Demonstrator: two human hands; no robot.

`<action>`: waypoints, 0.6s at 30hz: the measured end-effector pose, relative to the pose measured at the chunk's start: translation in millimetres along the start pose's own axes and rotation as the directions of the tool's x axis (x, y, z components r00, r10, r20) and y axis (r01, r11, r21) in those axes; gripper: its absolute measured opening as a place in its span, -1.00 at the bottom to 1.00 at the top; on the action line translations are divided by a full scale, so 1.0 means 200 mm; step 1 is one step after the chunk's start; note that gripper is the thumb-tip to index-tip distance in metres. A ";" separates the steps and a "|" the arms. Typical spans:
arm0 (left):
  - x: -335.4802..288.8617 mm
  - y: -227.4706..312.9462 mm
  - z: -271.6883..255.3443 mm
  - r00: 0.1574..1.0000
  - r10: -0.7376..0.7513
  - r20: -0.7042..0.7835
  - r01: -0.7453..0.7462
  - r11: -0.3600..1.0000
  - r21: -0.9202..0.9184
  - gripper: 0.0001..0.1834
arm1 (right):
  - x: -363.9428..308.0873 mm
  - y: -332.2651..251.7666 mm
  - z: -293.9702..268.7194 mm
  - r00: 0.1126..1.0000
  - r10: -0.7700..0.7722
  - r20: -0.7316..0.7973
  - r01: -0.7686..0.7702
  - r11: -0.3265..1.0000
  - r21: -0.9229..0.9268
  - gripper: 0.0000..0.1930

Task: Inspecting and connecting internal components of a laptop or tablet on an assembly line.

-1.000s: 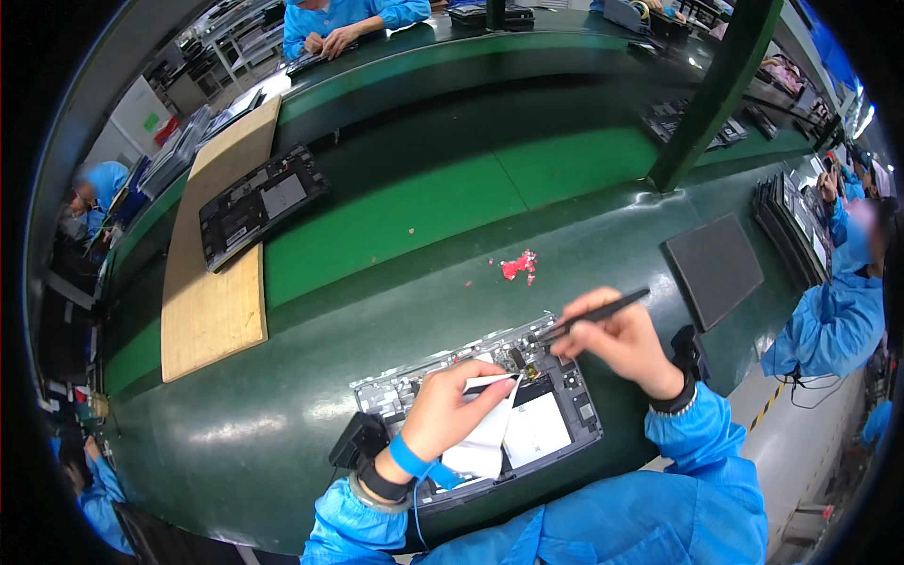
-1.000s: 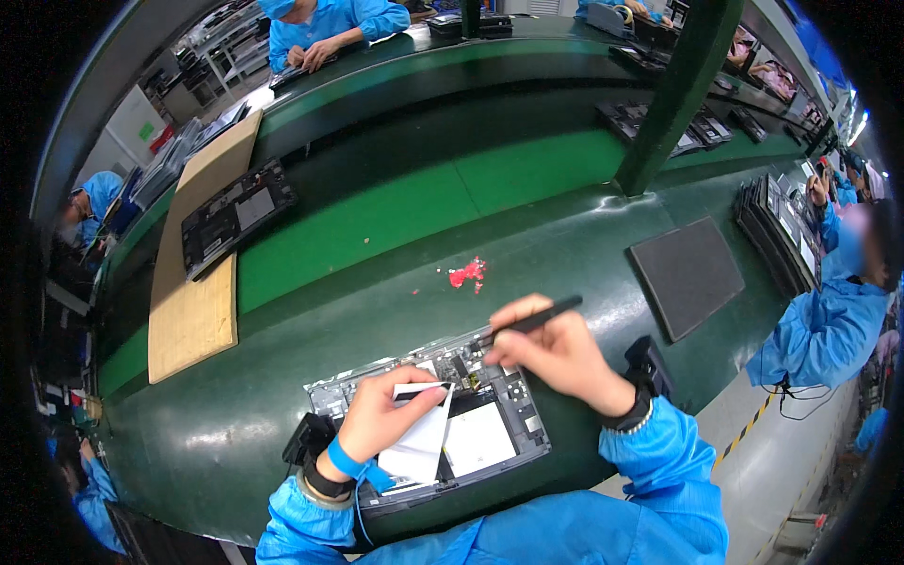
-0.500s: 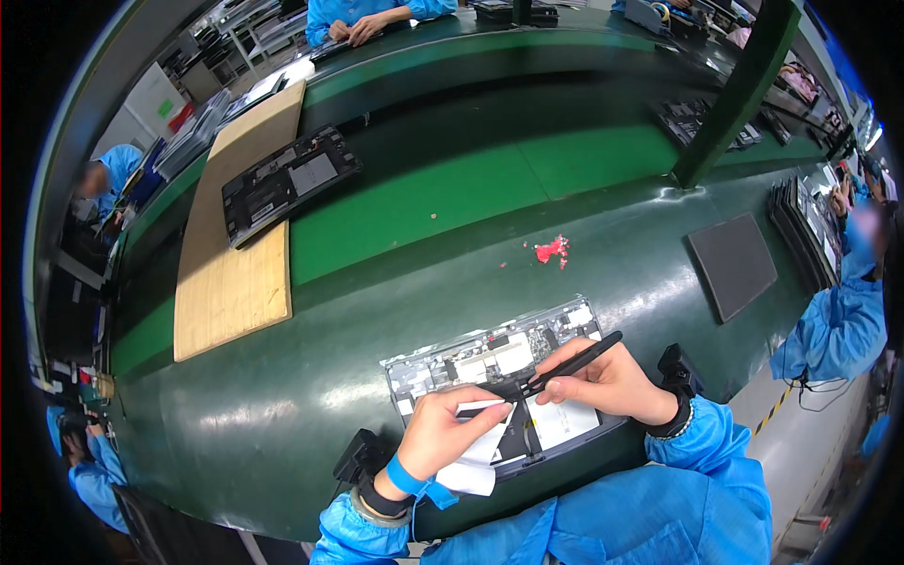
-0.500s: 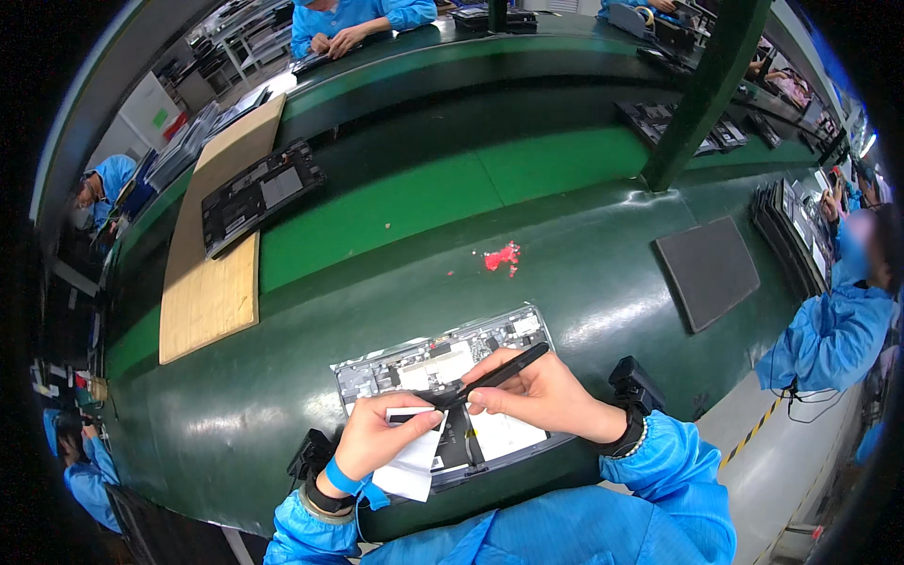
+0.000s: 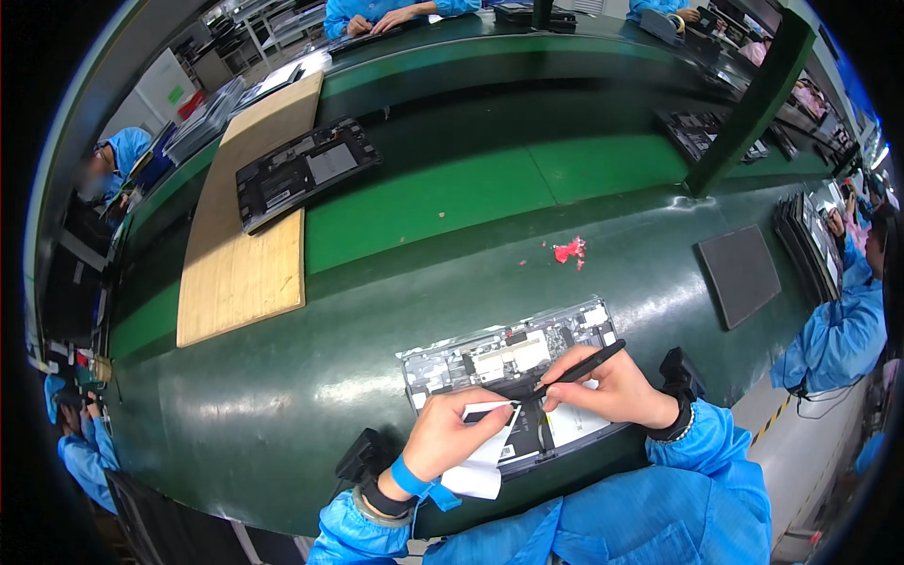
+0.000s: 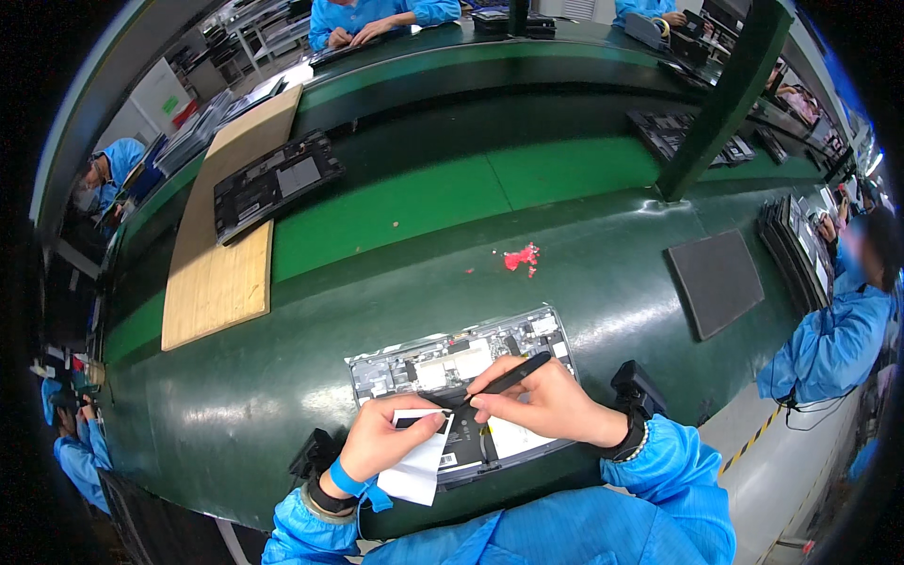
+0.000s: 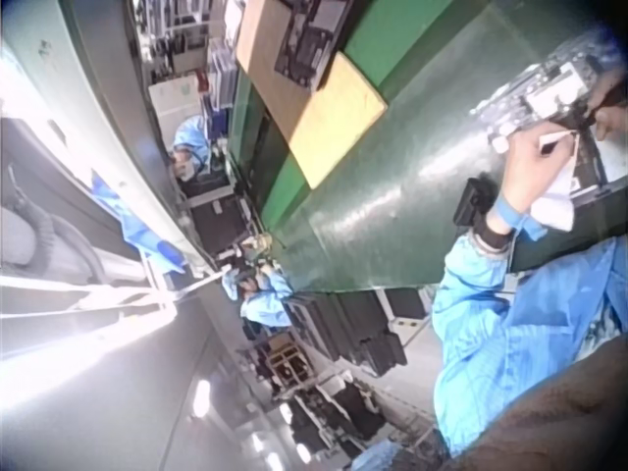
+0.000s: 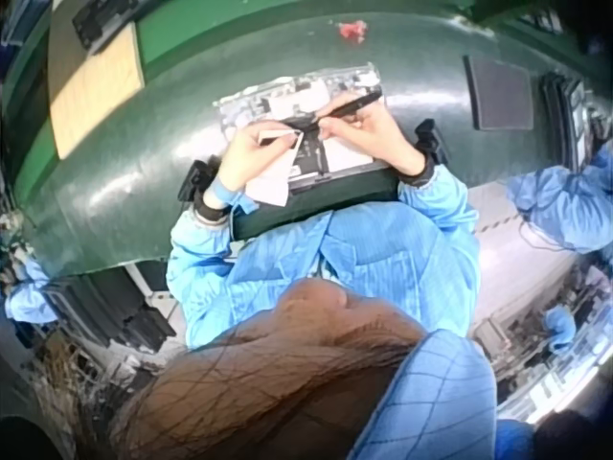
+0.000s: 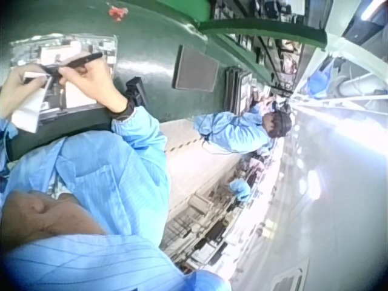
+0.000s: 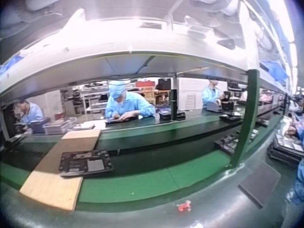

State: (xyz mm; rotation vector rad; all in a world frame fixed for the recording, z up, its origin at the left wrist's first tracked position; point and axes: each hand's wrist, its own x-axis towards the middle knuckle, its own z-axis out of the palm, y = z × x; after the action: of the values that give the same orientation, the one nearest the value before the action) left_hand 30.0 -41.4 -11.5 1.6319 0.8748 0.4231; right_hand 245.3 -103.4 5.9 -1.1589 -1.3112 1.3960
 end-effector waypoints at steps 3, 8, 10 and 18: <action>-0.02 0.01 -0.01 0.998 -0.051 -0.036 0.049 0.997 -0.056 -0.83 | -0.01 -0.01 0.03 0.995 -0.087 -0.039 0.085 0.995 -0.047 -0.85; -0.04 -0.03 -0.12 0.992 -0.069 -0.103 0.058 0.993 -0.104 -0.87 | -0.04 -0.02 0.05 0.974 -0.007 -0.226 0.045 0.985 0.164 -0.85; -0.01 -0.05 -0.19 0.975 0.215 -0.047 -0.209 0.972 0.113 -0.88 | -0.03 0.00 0.06 0.951 0.087 -0.297 -0.030 0.981 0.192 -0.84; 0.08 -0.02 -0.18 0.939 0.325 0.114 -0.330 0.752 0.571 -0.91 | 0.05 0.09 0.13 0.913 -0.055 -0.404 0.000 0.991 -0.137 -0.84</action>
State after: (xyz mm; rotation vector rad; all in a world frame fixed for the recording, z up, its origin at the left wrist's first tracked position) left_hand 13.6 -5.0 -8.5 2.3826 0.7471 0.4095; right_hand 218.7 -100.3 -12.6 -1.4268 -1.1250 0.9842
